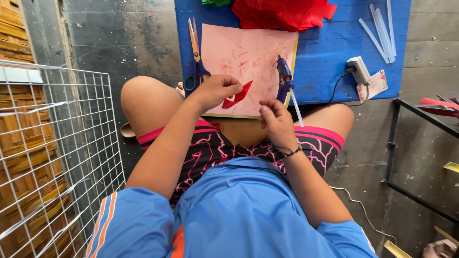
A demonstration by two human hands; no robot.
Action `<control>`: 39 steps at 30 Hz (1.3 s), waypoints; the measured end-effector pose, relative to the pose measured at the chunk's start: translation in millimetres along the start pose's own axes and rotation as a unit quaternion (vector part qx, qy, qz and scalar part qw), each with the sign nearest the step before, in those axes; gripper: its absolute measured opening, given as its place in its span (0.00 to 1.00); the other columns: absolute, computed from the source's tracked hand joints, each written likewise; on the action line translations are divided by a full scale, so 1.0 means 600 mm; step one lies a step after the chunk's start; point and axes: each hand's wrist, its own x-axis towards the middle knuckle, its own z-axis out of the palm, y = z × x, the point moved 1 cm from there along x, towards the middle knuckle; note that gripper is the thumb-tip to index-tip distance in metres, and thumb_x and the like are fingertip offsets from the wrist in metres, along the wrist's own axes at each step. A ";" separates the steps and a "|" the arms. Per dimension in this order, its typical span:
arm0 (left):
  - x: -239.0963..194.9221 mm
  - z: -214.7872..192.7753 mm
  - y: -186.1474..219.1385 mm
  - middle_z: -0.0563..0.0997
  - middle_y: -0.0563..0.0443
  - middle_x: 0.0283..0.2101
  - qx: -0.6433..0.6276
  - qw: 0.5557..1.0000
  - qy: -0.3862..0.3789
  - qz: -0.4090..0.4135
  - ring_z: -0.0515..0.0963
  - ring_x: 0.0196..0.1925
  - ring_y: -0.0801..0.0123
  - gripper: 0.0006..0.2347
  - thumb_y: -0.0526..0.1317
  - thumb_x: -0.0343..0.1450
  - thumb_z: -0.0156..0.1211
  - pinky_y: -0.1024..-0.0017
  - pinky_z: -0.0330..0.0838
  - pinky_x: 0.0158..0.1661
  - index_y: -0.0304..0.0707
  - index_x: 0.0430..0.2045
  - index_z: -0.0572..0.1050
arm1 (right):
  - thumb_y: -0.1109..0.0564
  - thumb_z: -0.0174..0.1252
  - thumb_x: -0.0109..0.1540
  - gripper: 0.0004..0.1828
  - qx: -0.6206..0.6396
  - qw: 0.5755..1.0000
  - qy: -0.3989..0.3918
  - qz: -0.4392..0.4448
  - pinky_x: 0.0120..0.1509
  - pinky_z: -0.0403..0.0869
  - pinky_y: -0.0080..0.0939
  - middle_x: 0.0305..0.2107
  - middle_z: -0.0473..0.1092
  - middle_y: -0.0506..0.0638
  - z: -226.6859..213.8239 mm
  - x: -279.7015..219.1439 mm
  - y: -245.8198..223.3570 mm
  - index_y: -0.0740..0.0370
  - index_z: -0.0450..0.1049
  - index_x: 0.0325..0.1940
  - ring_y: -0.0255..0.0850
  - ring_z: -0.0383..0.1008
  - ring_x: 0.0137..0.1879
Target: The person sits on the floor and repeatedly folds red paper pieces, trims them with scissors, and applies hot glue to seal the edges. The person handles red paper, scissors, and a hot glue gun throughout the process.
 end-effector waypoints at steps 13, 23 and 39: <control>-0.089 0.048 -0.025 0.80 0.34 0.38 -0.600 0.758 -0.235 0.096 0.80 0.37 0.57 0.10 0.40 0.74 0.57 0.65 0.71 0.40 0.28 0.38 0.76 | 0.58 0.49 0.73 0.13 0.218 0.968 -0.035 -0.116 0.31 0.75 0.34 0.32 0.72 0.56 0.023 -0.026 -0.070 0.73 0.74 0.52 0.39 0.74 0.29; -0.140 0.055 0.039 0.78 0.35 0.27 -0.545 0.822 -0.136 0.094 0.81 0.27 0.58 0.07 0.35 0.74 0.59 0.68 0.75 0.32 0.27 0.38 0.73 | 0.65 0.53 0.70 0.14 0.197 0.948 -0.061 -0.241 0.37 0.73 0.36 0.34 0.68 0.56 0.012 -0.051 -0.113 0.75 0.70 0.58 0.39 0.71 0.31; -0.214 0.042 0.104 0.77 0.36 0.44 -0.223 0.934 0.211 0.185 0.85 0.42 0.52 0.22 0.32 0.73 0.66 0.59 0.84 0.42 0.40 0.60 0.64 | 0.58 0.77 0.53 0.22 -0.227 0.763 0.147 -0.587 0.36 0.75 0.43 0.32 0.72 0.53 0.031 -0.099 -0.108 0.64 0.81 0.50 0.44 0.72 0.30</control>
